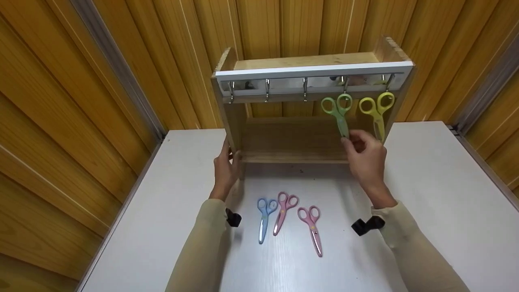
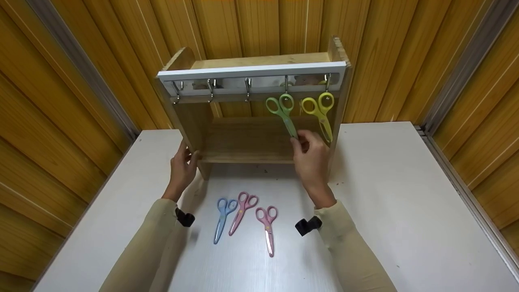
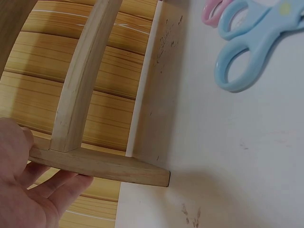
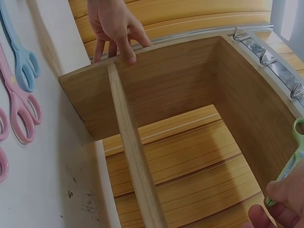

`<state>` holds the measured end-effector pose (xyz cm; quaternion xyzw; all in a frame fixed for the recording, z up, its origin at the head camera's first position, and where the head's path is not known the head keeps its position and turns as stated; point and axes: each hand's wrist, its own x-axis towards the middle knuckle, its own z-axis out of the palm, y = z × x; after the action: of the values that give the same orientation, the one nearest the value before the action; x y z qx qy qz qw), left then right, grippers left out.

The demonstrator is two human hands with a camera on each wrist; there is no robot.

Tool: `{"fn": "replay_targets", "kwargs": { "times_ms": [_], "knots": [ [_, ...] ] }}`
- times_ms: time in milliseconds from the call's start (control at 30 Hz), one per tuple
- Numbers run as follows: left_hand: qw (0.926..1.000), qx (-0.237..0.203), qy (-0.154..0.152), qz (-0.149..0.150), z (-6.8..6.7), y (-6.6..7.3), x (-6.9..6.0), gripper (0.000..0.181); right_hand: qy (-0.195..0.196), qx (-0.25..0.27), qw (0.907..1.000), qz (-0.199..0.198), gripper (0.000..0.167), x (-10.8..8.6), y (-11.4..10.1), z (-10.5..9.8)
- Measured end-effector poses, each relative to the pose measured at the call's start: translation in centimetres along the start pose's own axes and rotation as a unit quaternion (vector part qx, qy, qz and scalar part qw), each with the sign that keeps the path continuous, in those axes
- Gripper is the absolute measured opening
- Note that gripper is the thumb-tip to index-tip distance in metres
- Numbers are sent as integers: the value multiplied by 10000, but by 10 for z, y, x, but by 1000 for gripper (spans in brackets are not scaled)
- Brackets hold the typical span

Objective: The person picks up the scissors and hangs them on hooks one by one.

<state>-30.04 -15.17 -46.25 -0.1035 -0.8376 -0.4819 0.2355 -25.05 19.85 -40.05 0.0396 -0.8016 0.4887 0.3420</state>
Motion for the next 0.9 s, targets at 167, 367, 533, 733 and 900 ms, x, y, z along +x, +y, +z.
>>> {"fn": "replay_targets", "kwargs": {
  "times_ms": [167,367,533,733,900],
  "knots": [
    [10000,61,6,32,0,0,1,64,-1,-18,10000,-7,14,0,0,-1],
    [9999,65,30,101,0,-2,0,64,-12,-46,10000,8,14,0,0,-1],
    [9997,165,72,172,1,-3,0,62,-38,-31,10000,-8,14,0,0,-1],
    [9997,237,20,-59,2,-2,0,63,-55,-57,10000,13,15,0,0,-1],
    [9997,242,42,-48,1,-2,1,62,-108,-89,9999,81,16,0,-1,-2]
  ]
}}
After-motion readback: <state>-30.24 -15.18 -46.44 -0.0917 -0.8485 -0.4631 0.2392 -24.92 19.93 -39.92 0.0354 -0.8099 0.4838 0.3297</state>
